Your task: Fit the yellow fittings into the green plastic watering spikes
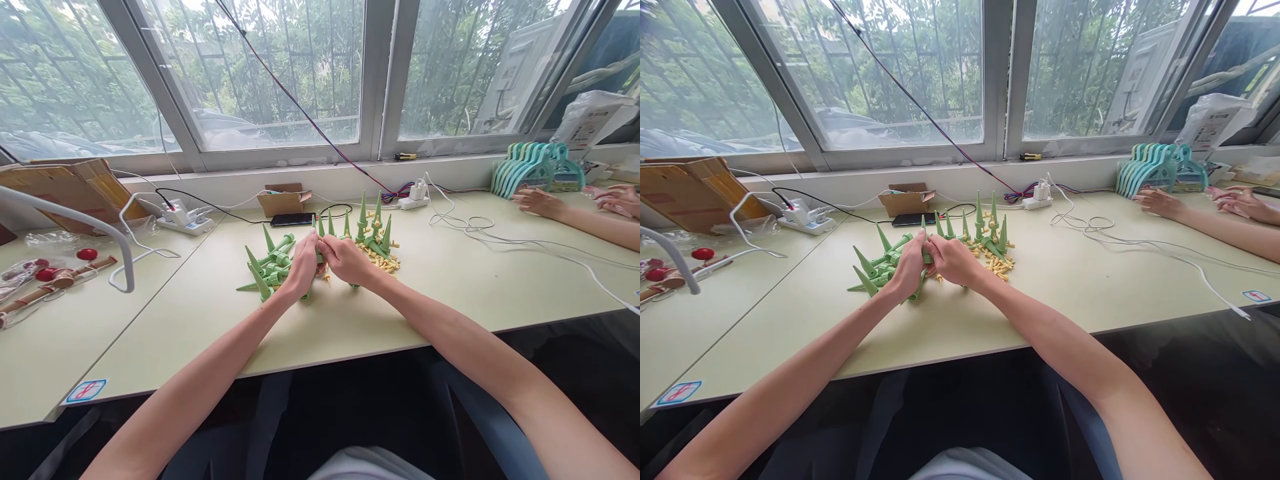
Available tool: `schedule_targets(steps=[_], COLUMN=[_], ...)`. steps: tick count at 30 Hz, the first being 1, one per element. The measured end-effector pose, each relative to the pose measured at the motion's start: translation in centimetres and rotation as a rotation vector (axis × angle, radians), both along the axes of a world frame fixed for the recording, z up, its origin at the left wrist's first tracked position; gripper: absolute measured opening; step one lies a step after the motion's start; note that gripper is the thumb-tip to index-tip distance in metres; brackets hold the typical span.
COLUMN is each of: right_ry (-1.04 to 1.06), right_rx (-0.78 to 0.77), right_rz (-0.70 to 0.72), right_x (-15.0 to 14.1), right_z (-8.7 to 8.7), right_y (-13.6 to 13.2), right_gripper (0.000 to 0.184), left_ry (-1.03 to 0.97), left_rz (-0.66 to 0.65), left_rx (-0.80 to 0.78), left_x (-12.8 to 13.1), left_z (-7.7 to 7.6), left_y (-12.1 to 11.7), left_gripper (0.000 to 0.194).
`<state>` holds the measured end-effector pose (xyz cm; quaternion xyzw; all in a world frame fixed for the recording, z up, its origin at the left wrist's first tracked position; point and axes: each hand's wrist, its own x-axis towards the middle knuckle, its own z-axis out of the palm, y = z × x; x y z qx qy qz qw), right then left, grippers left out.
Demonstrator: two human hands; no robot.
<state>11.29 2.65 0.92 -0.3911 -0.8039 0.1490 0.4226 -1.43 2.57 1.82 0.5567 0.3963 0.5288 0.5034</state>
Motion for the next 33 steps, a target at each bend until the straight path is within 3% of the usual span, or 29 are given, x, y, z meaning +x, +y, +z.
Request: schedule_targets(steps=[16,25,33], right_ry=[0.163,0.251,0.299], right_rx=[-0.043,-0.214,-0.268], right_rz=[0.052,0.088,0.13], right_x=[-0.2,-0.3,-0.2], right_z=[-0.1,1.1,0.9], right_y=[0.3,-1.0,-0.8], right_gripper=[0.036,0.042,0.04], left_ry=[0.156,0.272,0.303], left_rz=[0.053,0.055,0.074], left_rx=[0.193,0.26,0.35], left_x=[0.2,-0.4,-0.3], left_z=[0.5,0.4,1.0], left_y=[-0.5,-0.2,-0.9], left_gripper=[0.042,0.034,0.034])
